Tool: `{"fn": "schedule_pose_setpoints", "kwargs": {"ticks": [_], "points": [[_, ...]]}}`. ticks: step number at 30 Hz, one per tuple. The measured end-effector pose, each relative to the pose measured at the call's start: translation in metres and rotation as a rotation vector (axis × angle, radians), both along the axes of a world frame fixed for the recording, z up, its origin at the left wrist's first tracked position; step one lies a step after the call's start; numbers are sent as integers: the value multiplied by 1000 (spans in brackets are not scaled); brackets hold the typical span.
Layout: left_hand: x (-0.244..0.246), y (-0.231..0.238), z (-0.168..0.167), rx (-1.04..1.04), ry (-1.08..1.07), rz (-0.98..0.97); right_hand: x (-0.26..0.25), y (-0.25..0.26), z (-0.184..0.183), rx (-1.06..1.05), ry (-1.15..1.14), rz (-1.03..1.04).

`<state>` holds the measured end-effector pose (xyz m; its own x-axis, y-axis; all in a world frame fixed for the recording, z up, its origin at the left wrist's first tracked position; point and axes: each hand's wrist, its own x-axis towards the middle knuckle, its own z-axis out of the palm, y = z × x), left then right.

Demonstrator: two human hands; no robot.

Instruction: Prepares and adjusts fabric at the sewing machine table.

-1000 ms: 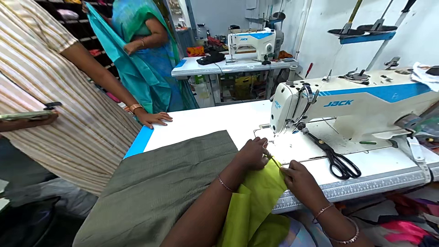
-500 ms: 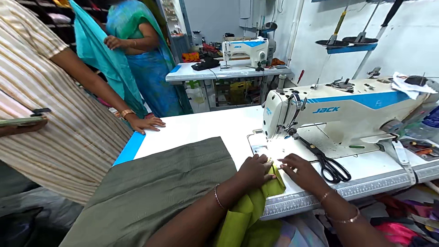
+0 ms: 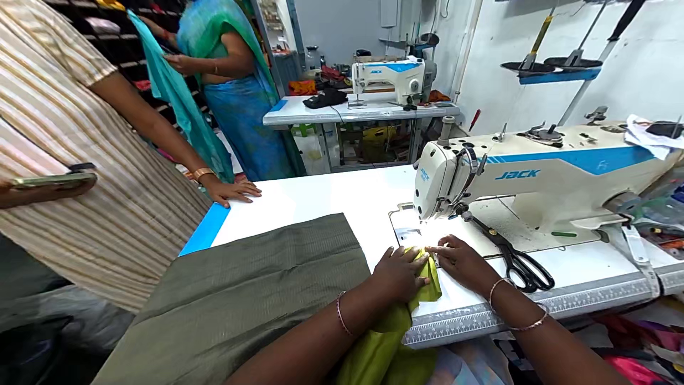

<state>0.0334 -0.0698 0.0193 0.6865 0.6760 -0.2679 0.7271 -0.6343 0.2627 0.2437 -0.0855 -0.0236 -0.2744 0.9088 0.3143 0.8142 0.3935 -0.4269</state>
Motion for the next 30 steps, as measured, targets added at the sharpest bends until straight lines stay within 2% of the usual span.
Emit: {"fn": "schedule_pose_setpoints", "kwargs": {"ticks": [9,21,25,27,30], "points": [[3,19,-4,-9,-82,55,0,18,-7,-1,11,-96],[8,15,-1,-5,-103,93,-2,14,-1,-31,66,-164],[8,13,1,-15,-125,107,1,25,5,-116,272,-303],[9,16,-2,-19,-128,107,0,33,4,-119,327,-308],[10,22,-12,1,-130,101,-6,42,3,-111,219,-285]]}}
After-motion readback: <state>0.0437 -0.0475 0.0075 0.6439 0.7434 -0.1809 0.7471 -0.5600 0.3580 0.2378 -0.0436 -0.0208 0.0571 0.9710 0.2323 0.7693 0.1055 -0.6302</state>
